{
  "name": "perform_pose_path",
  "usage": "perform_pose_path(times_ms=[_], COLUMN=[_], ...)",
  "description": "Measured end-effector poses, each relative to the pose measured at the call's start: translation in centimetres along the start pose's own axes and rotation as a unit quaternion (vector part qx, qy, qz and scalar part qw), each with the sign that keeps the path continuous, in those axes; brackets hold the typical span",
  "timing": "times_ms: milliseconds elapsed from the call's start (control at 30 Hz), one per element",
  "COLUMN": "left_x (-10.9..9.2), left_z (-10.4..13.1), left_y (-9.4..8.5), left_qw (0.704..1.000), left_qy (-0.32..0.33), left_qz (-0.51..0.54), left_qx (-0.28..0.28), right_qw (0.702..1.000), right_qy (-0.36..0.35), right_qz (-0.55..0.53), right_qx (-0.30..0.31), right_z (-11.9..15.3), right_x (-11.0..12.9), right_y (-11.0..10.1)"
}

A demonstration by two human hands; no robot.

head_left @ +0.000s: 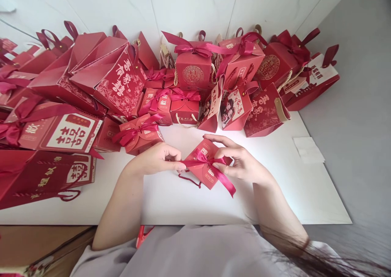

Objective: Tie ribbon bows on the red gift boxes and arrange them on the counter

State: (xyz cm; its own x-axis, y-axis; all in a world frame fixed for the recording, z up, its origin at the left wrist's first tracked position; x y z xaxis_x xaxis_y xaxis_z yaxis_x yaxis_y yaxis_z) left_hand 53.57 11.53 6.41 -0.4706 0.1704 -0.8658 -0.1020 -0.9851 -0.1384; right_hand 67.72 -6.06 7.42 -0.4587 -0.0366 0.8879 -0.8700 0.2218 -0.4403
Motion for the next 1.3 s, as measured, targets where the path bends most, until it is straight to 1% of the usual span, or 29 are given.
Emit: perform_pose_path(times_ms=[167,333,500,700,867,1100,1300], left_x=[0.02,0.22,0.27,0.16,0.31,0.27,0.47], left_z=[-0.01,0.01,0.01,0.13,0.24,0.08,0.04], left_y=[-0.10,-0.36,-0.28,-0.13,-0.29,-0.10,-0.36], left_qw=[1.000,0.999,0.999,1.000,0.998,0.995,0.996], left_qy=[0.016,0.033,0.014,0.003,0.007,0.043,0.027], left_qz=[0.001,-0.033,-0.040,-0.020,-0.064,-0.083,-0.082], left_qx=[0.004,0.004,0.014,0.024,0.029,0.043,0.034], right_qw=[1.000,0.999,0.998,0.996,0.996,0.995,0.991], right_qy=[0.009,0.014,0.026,0.032,0.030,0.035,0.055], right_qz=[0.004,-0.018,-0.040,-0.034,-0.021,-0.032,-0.087], right_qx=[-0.019,-0.022,-0.029,-0.075,-0.076,-0.091,-0.083], right_z=[-0.04,0.03,-0.02,-0.23,-0.19,-0.21,-0.32], right_x=[-0.03,-0.20,-0.20,-0.56,-0.59,-0.62,-0.97], right_y=[0.02,0.06,0.20,0.50,0.55,0.50,0.26])
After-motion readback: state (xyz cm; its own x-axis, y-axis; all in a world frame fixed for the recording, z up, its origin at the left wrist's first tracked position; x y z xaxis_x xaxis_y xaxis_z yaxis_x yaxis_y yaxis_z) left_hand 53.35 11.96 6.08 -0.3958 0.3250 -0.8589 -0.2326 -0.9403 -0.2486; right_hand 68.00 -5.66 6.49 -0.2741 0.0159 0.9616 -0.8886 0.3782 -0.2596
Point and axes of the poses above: each hand's wrist, its own z-axis away from the middle knuckle, its own y-axis out of the palm, x = y × z, the point moved 5 cm from there along -z, towards the middle knuckle, and after that the axes turned 5 degrees about z, right-handed, at the moved point
